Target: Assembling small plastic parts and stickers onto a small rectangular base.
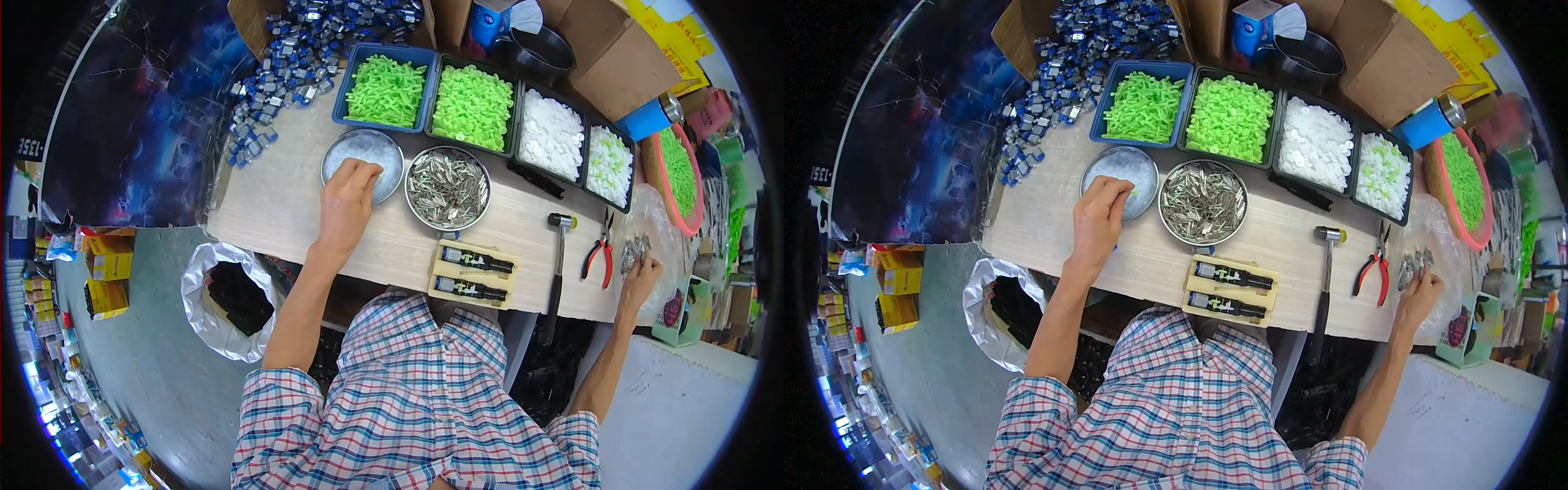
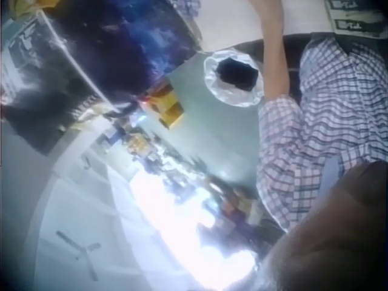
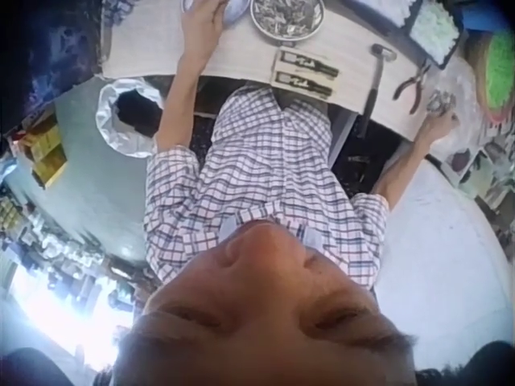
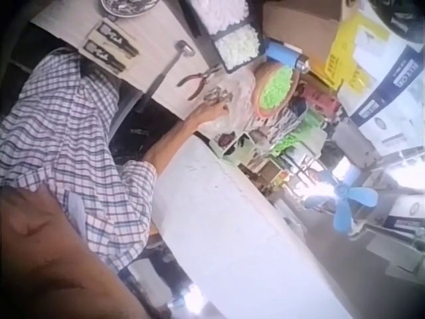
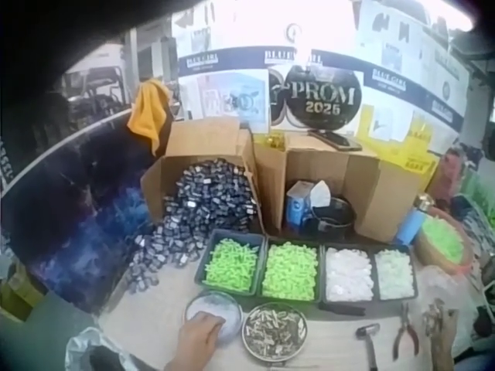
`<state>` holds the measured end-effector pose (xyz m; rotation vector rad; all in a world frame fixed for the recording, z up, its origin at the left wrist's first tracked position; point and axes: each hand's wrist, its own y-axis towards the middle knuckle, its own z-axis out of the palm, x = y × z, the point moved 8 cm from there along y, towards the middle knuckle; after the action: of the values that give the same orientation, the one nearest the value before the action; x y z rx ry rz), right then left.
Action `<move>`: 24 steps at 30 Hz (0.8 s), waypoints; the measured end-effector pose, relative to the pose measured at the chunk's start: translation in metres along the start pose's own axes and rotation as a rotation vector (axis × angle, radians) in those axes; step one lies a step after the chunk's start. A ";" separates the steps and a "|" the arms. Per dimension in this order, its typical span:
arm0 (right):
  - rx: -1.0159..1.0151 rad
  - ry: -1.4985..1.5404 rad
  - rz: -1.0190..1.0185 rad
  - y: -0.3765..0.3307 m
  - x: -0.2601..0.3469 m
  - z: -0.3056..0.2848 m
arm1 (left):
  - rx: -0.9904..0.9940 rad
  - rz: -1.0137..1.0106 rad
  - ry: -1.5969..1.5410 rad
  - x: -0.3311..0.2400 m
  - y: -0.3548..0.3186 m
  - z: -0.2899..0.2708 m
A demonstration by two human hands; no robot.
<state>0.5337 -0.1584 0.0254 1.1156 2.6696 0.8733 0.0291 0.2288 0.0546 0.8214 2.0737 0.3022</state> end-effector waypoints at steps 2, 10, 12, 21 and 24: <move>0.049 0.149 0.035 0.000 0.033 -0.014 | 0.013 0.034 0.037 0.002 0.000 0.002; 0.316 0.629 -0.037 -0.032 0.224 -0.061 | 0.027 0.049 0.116 0.002 -0.005 0.005; 0.356 0.805 0.031 -0.046 0.253 -0.065 | -0.076 -0.053 0.035 0.002 -0.005 -0.004; 0.695 1.305 0.117 -0.082 0.372 -0.043 | -0.015 -0.753 -0.847 -0.022 -0.066 0.026; 0.785 1.398 0.322 -0.088 0.374 -0.035 | 0.021 -0.818 -0.991 -0.038 -0.083 0.040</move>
<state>0.1986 0.0314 0.0459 1.3874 4.3505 0.8009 0.0395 0.1381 0.0140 0.0145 1.2863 -0.4937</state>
